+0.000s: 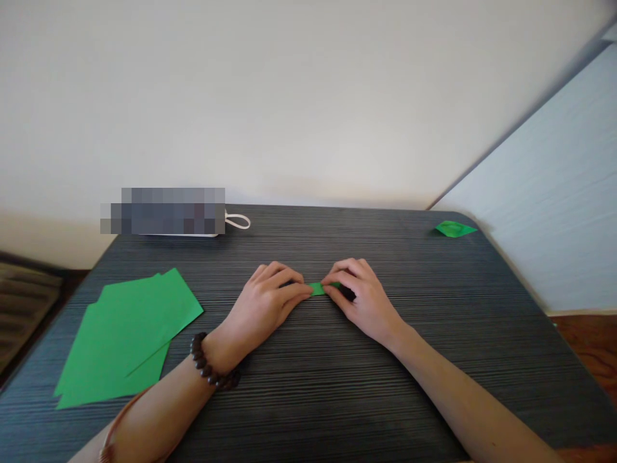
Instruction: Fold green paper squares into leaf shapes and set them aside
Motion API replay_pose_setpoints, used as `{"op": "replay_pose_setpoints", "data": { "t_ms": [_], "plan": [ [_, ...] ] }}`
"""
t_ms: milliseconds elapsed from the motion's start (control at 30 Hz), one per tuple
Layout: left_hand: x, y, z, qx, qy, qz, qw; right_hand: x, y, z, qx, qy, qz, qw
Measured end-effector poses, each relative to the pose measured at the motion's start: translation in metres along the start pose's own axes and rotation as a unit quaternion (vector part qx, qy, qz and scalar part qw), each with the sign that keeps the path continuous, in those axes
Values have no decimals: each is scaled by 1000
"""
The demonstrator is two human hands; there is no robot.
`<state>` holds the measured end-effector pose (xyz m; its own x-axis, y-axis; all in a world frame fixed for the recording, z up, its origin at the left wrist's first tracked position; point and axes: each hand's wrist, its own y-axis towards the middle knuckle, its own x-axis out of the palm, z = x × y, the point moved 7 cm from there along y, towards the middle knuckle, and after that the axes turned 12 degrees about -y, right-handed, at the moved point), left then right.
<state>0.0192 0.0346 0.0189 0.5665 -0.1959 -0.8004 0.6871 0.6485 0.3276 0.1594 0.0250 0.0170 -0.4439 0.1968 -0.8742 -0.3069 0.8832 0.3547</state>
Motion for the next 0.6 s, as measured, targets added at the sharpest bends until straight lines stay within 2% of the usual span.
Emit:
{"op": "replay_pose_setpoints", "data": {
  "t_ms": [133,300,400,600],
  "plan": [
    [1,-1,4,14,46,-18,999,2,-7,-12,-69,-75,-7,995],
    [9,-12,19,56,138,-61,987,5,-21,-29,-154,-120,-24,981],
    [12,-20,27,46,178,-60,981,4,-25,-32,-161,-140,-22,977],
    [13,-26,32,12,187,-57,981,3,-33,-26,-147,-140,-12,979]
  ]
}}
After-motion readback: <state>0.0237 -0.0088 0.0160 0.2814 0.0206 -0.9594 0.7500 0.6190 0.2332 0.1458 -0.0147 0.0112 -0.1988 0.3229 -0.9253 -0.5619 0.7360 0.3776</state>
